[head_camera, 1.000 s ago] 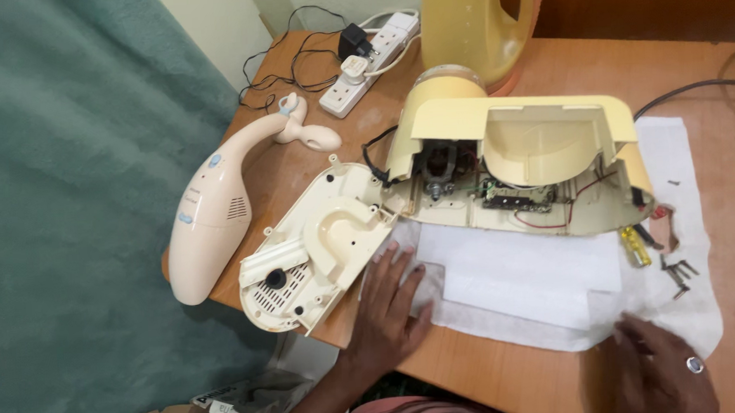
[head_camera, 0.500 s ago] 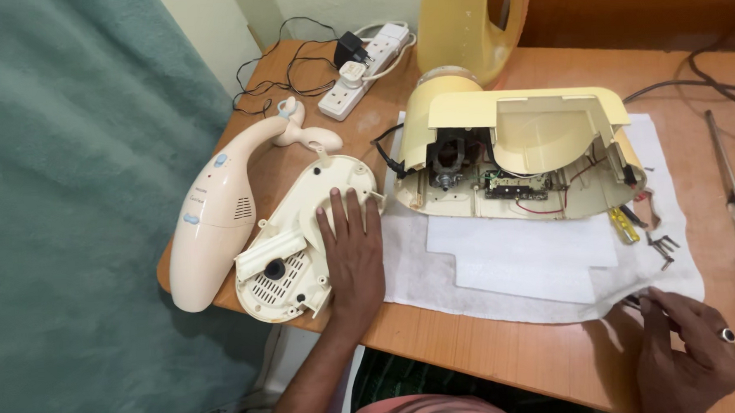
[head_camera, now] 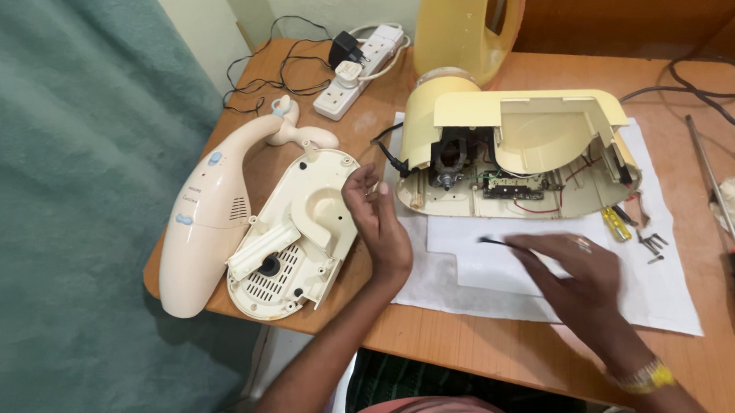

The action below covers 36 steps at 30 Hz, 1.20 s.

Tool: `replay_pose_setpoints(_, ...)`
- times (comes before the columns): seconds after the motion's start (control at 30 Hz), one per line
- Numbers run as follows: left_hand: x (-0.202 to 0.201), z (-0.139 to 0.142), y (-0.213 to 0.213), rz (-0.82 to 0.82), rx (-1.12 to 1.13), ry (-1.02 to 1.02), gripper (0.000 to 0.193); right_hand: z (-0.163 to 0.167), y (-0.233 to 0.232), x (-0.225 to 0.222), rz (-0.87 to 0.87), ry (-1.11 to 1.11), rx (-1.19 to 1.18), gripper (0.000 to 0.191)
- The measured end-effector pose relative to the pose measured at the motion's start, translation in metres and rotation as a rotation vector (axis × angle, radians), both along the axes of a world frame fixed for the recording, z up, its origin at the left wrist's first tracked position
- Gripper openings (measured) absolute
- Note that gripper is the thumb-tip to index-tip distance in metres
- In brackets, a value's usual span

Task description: The person works on a disassembled handheld vacuum cleaner at a table, manipulating the internal motor and circuit board area by hand, repositioning wires and small components inside the open housing while the detached base and handle sit beside it.

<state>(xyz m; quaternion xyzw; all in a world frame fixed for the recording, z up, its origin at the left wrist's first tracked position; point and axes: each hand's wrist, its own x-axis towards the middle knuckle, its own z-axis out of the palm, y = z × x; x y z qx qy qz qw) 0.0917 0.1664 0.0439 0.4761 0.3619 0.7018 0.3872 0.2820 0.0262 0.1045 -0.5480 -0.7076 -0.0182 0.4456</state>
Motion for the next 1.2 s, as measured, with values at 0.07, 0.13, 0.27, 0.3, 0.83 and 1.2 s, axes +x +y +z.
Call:
replay_pose_setpoints(0.07,0.005,-0.006,0.005,-0.001,-0.008,-0.040,0.035,0.001,0.027,-0.012,-0.053,-0.177,-0.035,0.019)
replay_pose_setpoints(0.13,0.005,-0.010,0.006,0.003,0.009,0.040,0.035,0.002,0.049,-0.019,0.020,-0.229,0.065,0.012)
replay_pose_setpoints(0.27,-0.004,-0.017,0.001,0.086,0.170,0.300,0.036,-0.004,0.072,-0.029,0.058,-0.256,0.145,0.010)
replay_pose_setpoints(0.3,-0.004,-0.018,0.001,0.088,0.190,0.308,0.036,-0.007,0.075,-0.030,0.047,-0.280,0.133,0.009)
replay_pose_setpoints(0.83,0.001,-0.018,0.010,0.085,0.211,0.342,0.038,-0.017,0.074,-0.006,-0.109,-0.200,-0.040,0.010)
replay_pose_setpoints(1.2,0.002,-0.023,0.011,0.055,0.236,0.393,0.039,-0.012,0.078,-0.005,-0.083,-0.180,0.016,0.010)
